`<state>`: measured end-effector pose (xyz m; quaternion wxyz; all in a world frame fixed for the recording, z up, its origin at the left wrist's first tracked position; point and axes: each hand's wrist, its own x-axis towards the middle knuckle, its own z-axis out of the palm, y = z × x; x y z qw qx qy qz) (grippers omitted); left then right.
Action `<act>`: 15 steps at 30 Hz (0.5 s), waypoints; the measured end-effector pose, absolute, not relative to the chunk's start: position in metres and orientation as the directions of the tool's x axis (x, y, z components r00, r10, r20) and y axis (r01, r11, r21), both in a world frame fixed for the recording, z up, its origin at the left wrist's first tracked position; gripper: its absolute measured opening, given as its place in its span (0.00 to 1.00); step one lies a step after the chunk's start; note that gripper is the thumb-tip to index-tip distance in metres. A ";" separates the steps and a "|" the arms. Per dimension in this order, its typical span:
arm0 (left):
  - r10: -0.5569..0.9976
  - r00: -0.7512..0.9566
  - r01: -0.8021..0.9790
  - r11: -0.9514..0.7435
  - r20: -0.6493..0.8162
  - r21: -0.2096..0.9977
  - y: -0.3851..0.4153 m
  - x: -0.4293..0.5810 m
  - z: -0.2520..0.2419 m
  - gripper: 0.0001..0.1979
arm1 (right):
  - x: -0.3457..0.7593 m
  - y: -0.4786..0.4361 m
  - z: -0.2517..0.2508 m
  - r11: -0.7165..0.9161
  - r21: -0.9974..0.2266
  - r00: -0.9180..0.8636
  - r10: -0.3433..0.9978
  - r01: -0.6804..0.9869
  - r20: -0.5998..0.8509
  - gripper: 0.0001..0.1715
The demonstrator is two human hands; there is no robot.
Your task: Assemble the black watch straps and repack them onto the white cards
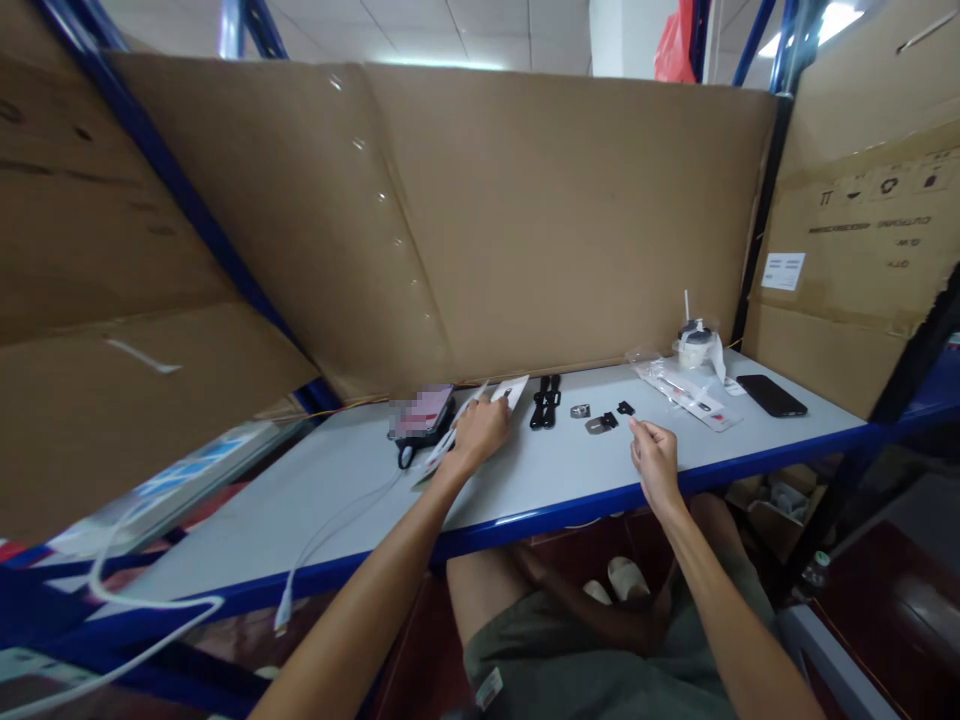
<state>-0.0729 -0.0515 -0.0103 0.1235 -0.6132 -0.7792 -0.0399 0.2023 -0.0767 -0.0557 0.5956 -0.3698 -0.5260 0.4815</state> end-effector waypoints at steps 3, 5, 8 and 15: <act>0.927 -0.237 0.953 0.280 0.291 -0.116 -0.054 -0.059 -0.016 0.22 | 0.203 -0.079 -0.057 0.387 -0.862 0.204 0.920 -0.328 0.335 0.32; 0.918 -0.276 0.942 0.317 0.285 -0.108 -0.055 -0.054 -0.018 0.23 | 0.202 -0.080 -0.056 0.379 -0.853 0.201 0.924 -0.358 0.326 0.32; 0.920 -0.335 0.930 0.357 0.205 -0.084 -0.055 -0.052 -0.018 0.25 | 0.202 -0.080 -0.055 0.363 -0.865 0.162 0.931 -0.346 0.326 0.31; 0.884 -0.456 0.890 0.455 0.104 0.030 -0.046 -0.052 -0.018 0.29 | 0.202 -0.076 -0.063 0.388 -0.865 0.122 0.922 -0.317 0.369 0.31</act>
